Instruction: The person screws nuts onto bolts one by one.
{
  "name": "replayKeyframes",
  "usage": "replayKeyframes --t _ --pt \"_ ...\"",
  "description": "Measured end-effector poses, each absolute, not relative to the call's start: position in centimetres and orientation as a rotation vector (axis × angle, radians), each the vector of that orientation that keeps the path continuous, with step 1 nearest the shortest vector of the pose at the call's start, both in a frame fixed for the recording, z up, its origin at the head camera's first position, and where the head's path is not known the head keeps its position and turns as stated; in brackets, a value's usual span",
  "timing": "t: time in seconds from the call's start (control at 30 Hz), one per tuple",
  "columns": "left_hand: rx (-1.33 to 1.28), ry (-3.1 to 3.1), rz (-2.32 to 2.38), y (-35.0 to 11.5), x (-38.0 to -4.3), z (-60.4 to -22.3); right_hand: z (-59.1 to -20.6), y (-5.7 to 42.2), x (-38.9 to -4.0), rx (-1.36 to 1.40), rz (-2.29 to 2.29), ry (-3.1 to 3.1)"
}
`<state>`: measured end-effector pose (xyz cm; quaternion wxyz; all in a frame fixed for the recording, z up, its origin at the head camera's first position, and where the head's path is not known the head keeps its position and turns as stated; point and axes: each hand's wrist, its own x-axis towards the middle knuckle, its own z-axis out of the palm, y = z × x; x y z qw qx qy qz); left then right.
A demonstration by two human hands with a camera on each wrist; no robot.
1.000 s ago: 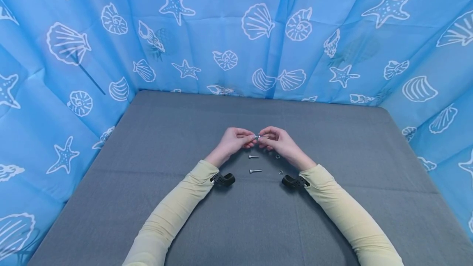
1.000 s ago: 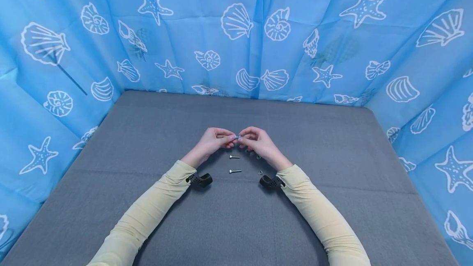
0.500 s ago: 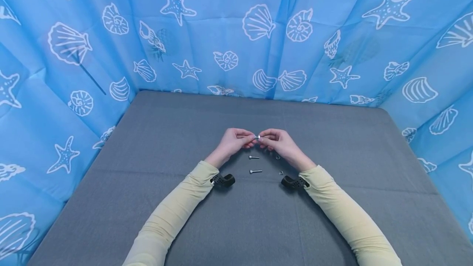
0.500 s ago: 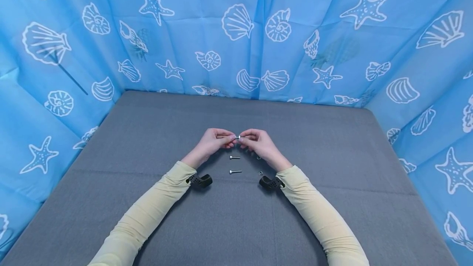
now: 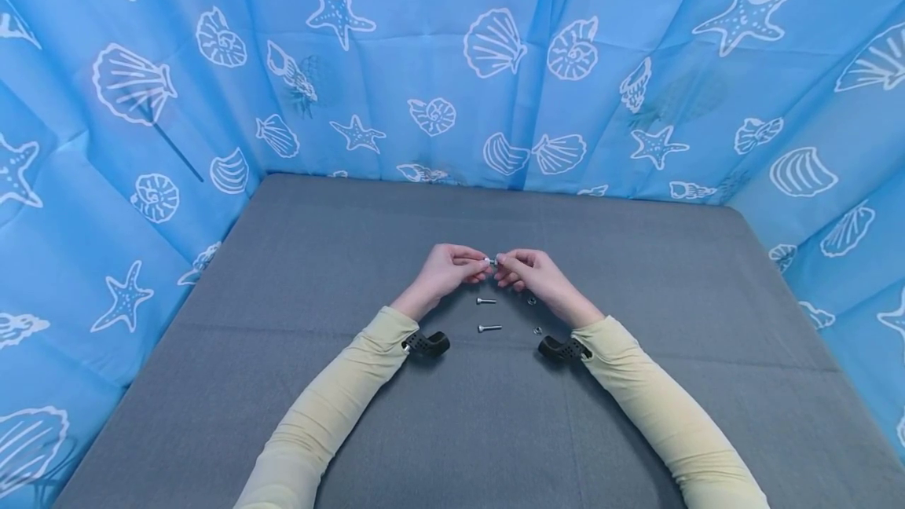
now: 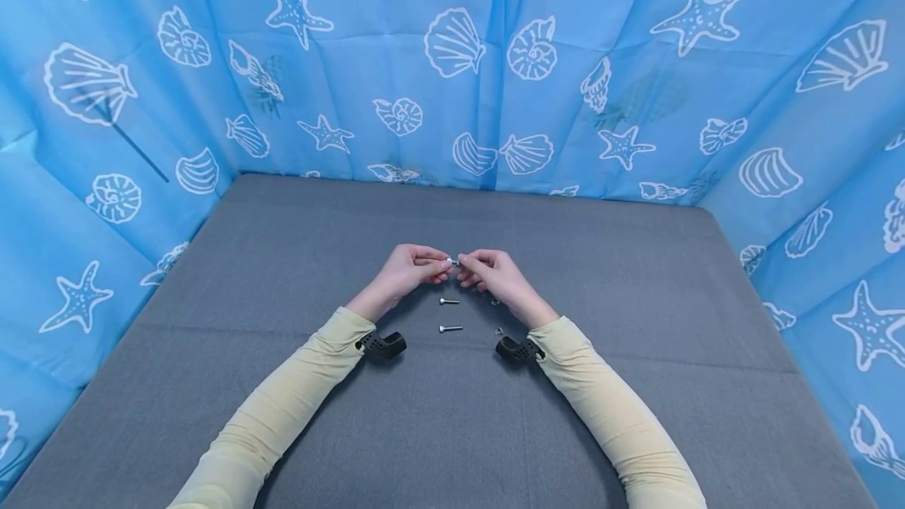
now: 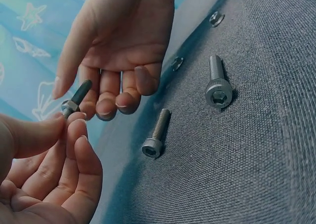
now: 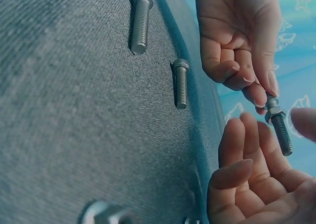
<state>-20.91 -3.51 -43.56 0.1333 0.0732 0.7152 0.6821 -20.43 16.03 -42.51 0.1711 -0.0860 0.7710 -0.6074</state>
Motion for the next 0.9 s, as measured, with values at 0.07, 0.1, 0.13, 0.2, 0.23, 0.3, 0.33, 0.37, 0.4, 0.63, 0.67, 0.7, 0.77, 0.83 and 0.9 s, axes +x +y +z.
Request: replayKeyframes --t 0.07,0.1,0.13,0.2,0.23,0.3,0.33,0.37,0.4,0.63,0.67,0.7,0.77,0.83,0.9 --pt "0.21 2.081 1.975 -3.5 -20.87 -43.53 -42.51 16.06 -20.42 -0.262 -1.738 2.185" --pt "0.207 2.085 1.973 -3.5 -20.85 -43.51 -42.55 16.07 -20.44 -0.275 -1.742 2.192" --pt "0.205 2.088 1.971 -3.5 -20.85 -43.52 -42.54 16.07 -20.44 -0.288 -1.737 2.204" --pt "0.202 2.097 1.966 -3.51 -20.83 -43.52 -42.52 16.09 -20.47 -0.306 -1.713 2.232" --pt "0.2 2.101 1.963 -3.51 -20.81 -43.51 -42.5 16.09 -20.47 -0.304 -1.701 2.238" --pt "0.205 2.104 1.965 -3.5 -20.79 -43.51 -42.48 16.1 -20.51 -0.28 -1.679 2.242" --pt "0.208 2.104 1.967 -3.49 -20.8 -43.53 -42.46 16.11 -20.5 -0.273 -1.67 2.238" --pt "0.208 2.103 1.97 -3.47 -20.78 -43.52 -42.41 16.15 -20.49 -0.276 -1.668 2.231" --pt "0.206 2.102 1.975 -3.45 -20.77 -43.53 -42.38 16.16 -20.48 -0.274 -1.669 2.225" --pt "0.176 2.093 1.982 -3.34 -20.72 -43.65 -42.41 16.18 -20.52 -0.313 -1.682 2.238" --pt "0.177 2.097 1.977 -3.32 -20.72 -43.65 -42.39 16.17 -20.53 -0.305 -1.675 2.236" --pt "0.178 2.099 1.975 -3.31 -20.71 -43.65 -42.38 16.16 -20.55 -0.289 -1.669 2.235" --pt "0.179 2.102 1.973 -3.29 -20.7 -43.62 -42.37 16.14 -20.58 -0.256 -1.663 2.225" --pt "0.172 2.105 1.974 -3.28 -20.69 -43.6 -42.4 16.12 -20.58 -0.235 -1.676 2.207" --pt "0.169 2.102 1.976 -3.27 -20.68 -43.59 -42.43 16.14 -20.57 -0.245 -1.687 2.204"
